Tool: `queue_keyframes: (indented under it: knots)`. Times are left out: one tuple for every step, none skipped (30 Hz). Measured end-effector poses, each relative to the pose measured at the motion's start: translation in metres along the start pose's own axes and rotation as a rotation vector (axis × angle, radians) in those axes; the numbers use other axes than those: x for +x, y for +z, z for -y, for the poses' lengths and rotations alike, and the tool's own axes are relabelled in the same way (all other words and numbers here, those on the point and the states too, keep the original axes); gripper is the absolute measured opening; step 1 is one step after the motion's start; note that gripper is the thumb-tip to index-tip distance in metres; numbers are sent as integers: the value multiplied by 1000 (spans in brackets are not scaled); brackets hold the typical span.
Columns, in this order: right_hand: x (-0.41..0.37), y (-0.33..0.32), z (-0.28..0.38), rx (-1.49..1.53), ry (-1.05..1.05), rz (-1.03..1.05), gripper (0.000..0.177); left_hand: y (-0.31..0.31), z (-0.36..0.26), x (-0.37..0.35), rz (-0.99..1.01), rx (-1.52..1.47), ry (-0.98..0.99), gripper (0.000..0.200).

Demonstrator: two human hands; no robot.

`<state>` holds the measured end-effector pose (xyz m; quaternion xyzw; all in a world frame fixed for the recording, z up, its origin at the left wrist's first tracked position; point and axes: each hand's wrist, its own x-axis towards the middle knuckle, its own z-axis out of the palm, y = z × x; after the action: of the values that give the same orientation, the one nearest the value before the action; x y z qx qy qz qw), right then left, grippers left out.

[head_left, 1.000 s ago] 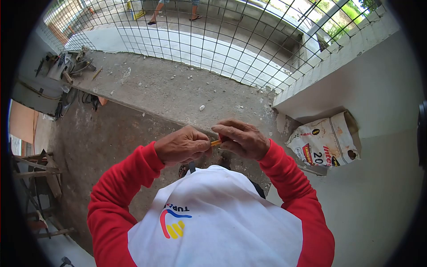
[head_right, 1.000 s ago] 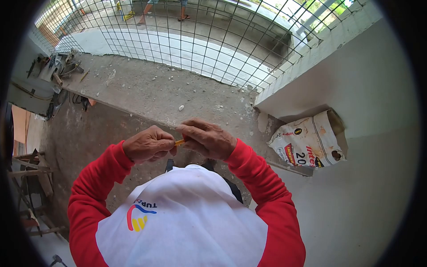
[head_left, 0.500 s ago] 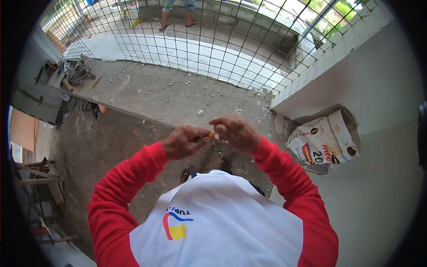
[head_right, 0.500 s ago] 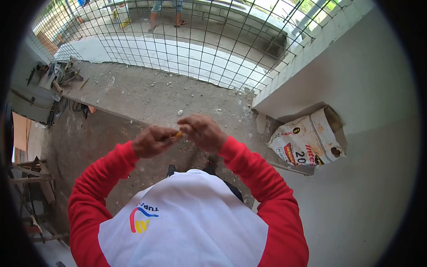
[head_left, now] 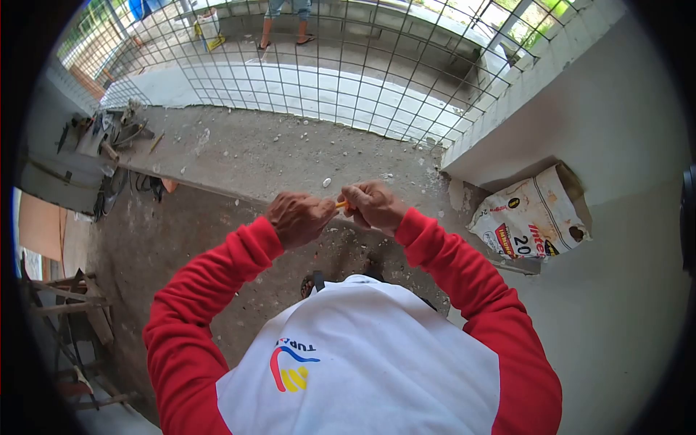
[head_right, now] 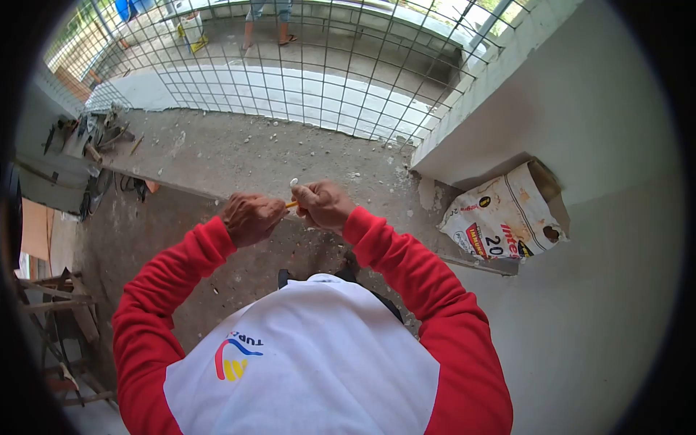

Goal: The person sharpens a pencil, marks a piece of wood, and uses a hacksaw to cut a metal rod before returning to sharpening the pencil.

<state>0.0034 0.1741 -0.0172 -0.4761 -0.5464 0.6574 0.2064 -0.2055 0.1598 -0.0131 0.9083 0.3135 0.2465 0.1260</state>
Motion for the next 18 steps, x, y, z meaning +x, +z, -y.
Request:
queue_keyframes:
  knots:
    - [-10, 4, 11, -88, -78, -27, 30, 5, -3, -3, -65, -130, -24, 12]
    - [-16, 5, 17, -175, -153, -54, 30, 8, -3, -5, -128, -262, -49, 12]
    - [-18, 4, 17, -325, -445, -104, 30, 8, 1, -6, -33, -414, -133, 13]
    - [-20, 2, 17, -477, -734, -149, 31, 1, 0, -5, 61, -565, -223, 13]
    - [-22, 1, 15, -627, -1021, -185, 32, -5, -3, -7, 153, -719, -319, 13]
    - [-23, 3, 15, -615, -1023, -187, 32, -12, -7, -9, 245, -873, -417, 14]
    - [-22, 4, 16, -606, -1029, -195, 32, -18, -9, -9, 339, -1022, -509, 14]
    - [-22, 4, 17, -597, -1032, -205, 33, -20, -10, -9, 437, -1171, -599, 15]
    - [-19, 3, 13, -404, -683, -108, 32, -17, -9, -8, 334, -784, -430, 15]
    - [-11, 0, 5, -209, -335, -16, 32, -11, -6, -6, 226, -397, -257, 15]
    - [-5, -2, -2, -8, 14, 75, 32, -6, -5, -6, 118, -13, -84, 15]
    - [0, -2, -5, 102, 113, 74, 32, 0, -4, -6, 94, 61, -58, 15]
    - [5, -3, -7, 212, 210, 73, 33, 5, -2, -6, 69, 136, -31, 15]
    - [8, -5, -9, 325, 308, 72, 33, 8, -1, -5, 46, 210, -2, 15]
    - [8, -8, -10, 359, 340, 57, 35, 9, 0, -7, 19, 217, -19, 14]
    - [7, -15, -11, 394, 370, 41, 37, 7, 2, -10, -9, 225, -34, 13]
    - [4, -23, -12, 427, 400, 26, 39, 7, 3, -13, -39, 233, -49, 12]
    - [-2, -32, -15, 483, 318, 16, 40, 9, 6, -17, -117, 180, -79, 11]
